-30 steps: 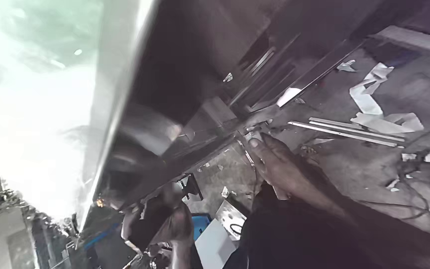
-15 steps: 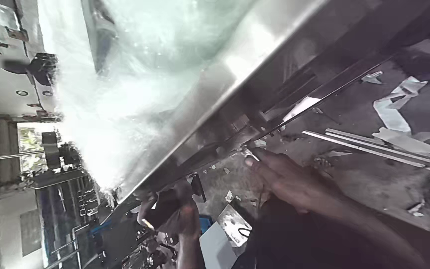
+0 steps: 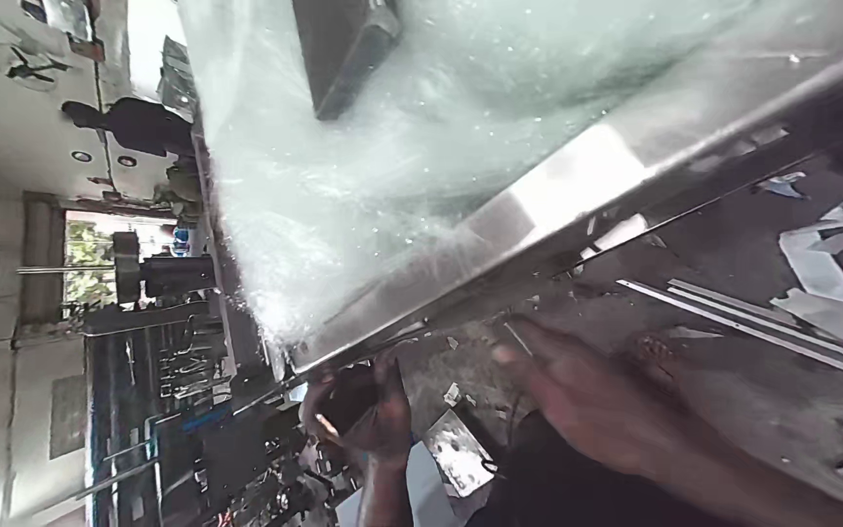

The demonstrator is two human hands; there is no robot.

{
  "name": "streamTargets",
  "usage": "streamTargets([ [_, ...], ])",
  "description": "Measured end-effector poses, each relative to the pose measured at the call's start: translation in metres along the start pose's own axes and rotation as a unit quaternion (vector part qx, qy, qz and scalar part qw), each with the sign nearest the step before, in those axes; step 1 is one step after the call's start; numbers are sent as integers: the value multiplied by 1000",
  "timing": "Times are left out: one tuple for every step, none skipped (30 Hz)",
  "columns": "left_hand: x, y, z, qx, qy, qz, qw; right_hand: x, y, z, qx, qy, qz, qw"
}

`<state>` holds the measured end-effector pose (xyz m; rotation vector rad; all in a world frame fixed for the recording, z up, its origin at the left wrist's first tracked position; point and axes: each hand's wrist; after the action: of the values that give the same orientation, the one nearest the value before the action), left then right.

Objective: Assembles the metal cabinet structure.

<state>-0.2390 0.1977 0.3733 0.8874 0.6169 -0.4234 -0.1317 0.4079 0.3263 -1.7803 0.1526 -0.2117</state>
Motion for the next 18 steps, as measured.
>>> streamTargets([
  [-1, 0, -1, 2, 7, 2, 1000, -3, -2, 1, 48, -41, -8, 998],
  [-3, 1, 1, -2, 5, 5, 1000, -3, -5, 3, 71, -50, -6, 996],
  [-4, 1, 1, -1, 8, 7, 1000, -2, -6, 6, 60, -24, 10, 998],
  [-4, 1, 0, 5, 7, 8, 1000, 0, -7, 6, 1, 32, 26, 999],
  [-3, 0, 2, 14, -1, 12, 1000, 2, -10, 2, -80, 87, 41, 992],
  [-2, -1, 3, 28, -5, 15, 999, 2, -13, -4, -137, 118, 65, 981],
  [-2, -2, 3, 45, -5, 19, 999, 1, -13, -9, -146, 123, 80, 978],
  [-1, -2, 3, 51, -5, 25, 998, 2, -11, -12, -101, 95, 67, 988],
  [-2, -1, 3, 47, -7, 28, 998, 0, -11, -12, -21, 37, 42, 998],
  [-3, -1, 2, 38, -3, 26, 999, -3, -10, -9, 32, -15, 16, 999],
  [-4, 1, 2, 33, -4, 25, 999, -5, -11, -4, 50, -34, 3, 998],
  [-6, 1, 1, 35, -4, 25, 999, -5, -11, -1, 36, -8, 17, 999],
  [-6, 1, -1, 45, 0, 28, 999, -3, -11, -2, -28, 43, 36, 998],
  [-5, 1, 1, 53, -1, 30, 998, -1, -15, -7, -105, 87, 60, 989],
  [-4, 0, 1, 56, 0, 32, 998, -1, -17, -13, -151, 113, 88, 978],
  [-4, 1, 2, 60, 3, 37, 998, -1, -17, -18, -153, 109, 102, 977],
  [-3, 1, 3, 59, 1, 45, 997, 1, -15, -20, -106, 77, 94, 987],
  [-4, 1, 2, 54, 4, 48, 997, -1, -14, -18, -30, 24, 80, 996],
])
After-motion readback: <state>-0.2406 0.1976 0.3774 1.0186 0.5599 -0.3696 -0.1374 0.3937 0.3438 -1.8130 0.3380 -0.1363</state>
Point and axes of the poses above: each hand's wrist, its own x-axis away from the middle knuckle, its own z-axis out of the back of the hand, y = z × x, and after that the axes turned 10 degrees about z, right-handed
